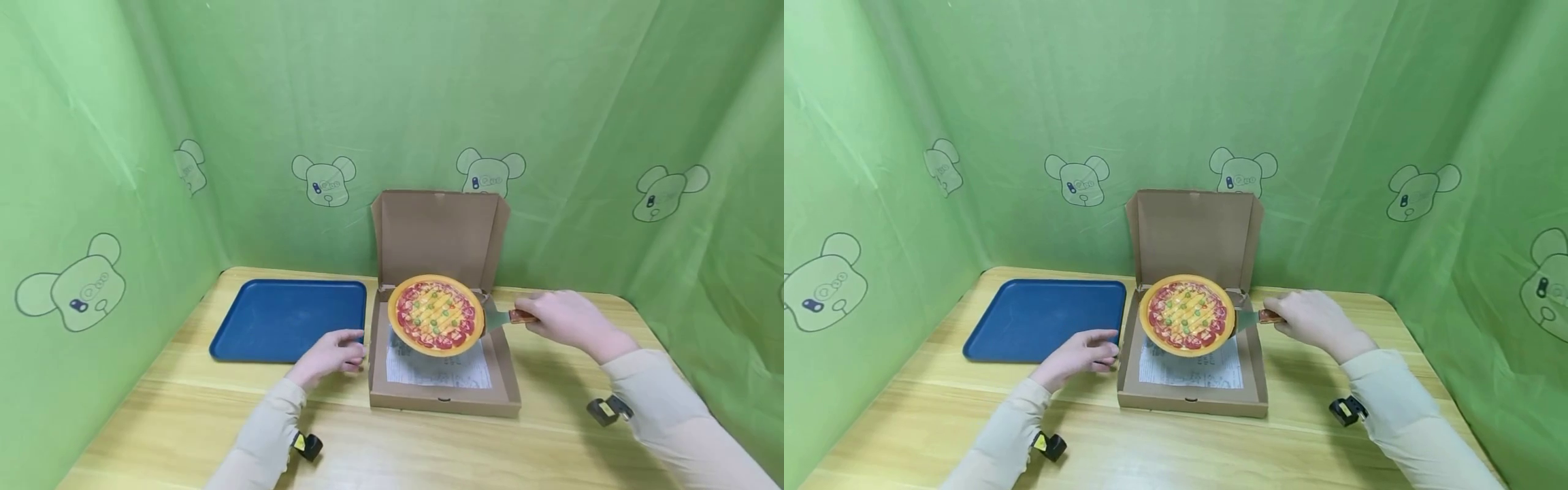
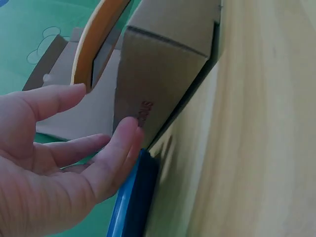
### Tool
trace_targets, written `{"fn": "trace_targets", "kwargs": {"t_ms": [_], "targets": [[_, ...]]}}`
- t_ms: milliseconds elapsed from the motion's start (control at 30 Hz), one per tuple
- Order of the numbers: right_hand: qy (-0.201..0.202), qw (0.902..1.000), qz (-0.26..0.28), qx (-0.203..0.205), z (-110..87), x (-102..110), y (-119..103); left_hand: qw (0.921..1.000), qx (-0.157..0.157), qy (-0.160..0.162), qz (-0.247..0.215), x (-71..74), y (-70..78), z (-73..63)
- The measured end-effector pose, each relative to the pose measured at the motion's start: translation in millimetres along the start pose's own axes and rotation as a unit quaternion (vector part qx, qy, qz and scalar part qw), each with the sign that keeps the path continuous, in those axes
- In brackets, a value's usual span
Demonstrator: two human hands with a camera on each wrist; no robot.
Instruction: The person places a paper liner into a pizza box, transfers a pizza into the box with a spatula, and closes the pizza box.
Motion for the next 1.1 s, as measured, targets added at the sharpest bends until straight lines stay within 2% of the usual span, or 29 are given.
{"fn": "trace_targets", "kwargs": {"t_ms": [133,233,733,1100], "targets": [[-0.006,1.0,0.0,0.002,0.3,-4,-1,0.9996,-0.001,-0.025,-0.007,-8.5,-3.8,3.0],[-0.017,0.9998,-0.003,-0.001,1.0,-9,0,0.9995,0.002,-0.03,-0.009,-12.5,-4.9,4.0],[-0.07,0.9974,-0.007,0.016,-1.0,-35,-1,0.9991,0.016,-0.01,-0.038,-12.0,-9.5,5.9],[-0.07,0.9971,-0.008,0.028,2.0,-42,-4,0.9994,0.017,-0.009,-0.031,-11.0,-10.3,4.7]]}}
Point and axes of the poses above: each hand's wrist, its own z-axis towards the middle knuckle, its own x-axis out of the back of the hand, y = z × x, the point moved 6 cm from there along z, towards the middle knuckle, and after that the axes turned 1 degree about -y, right-handed, at the moved point
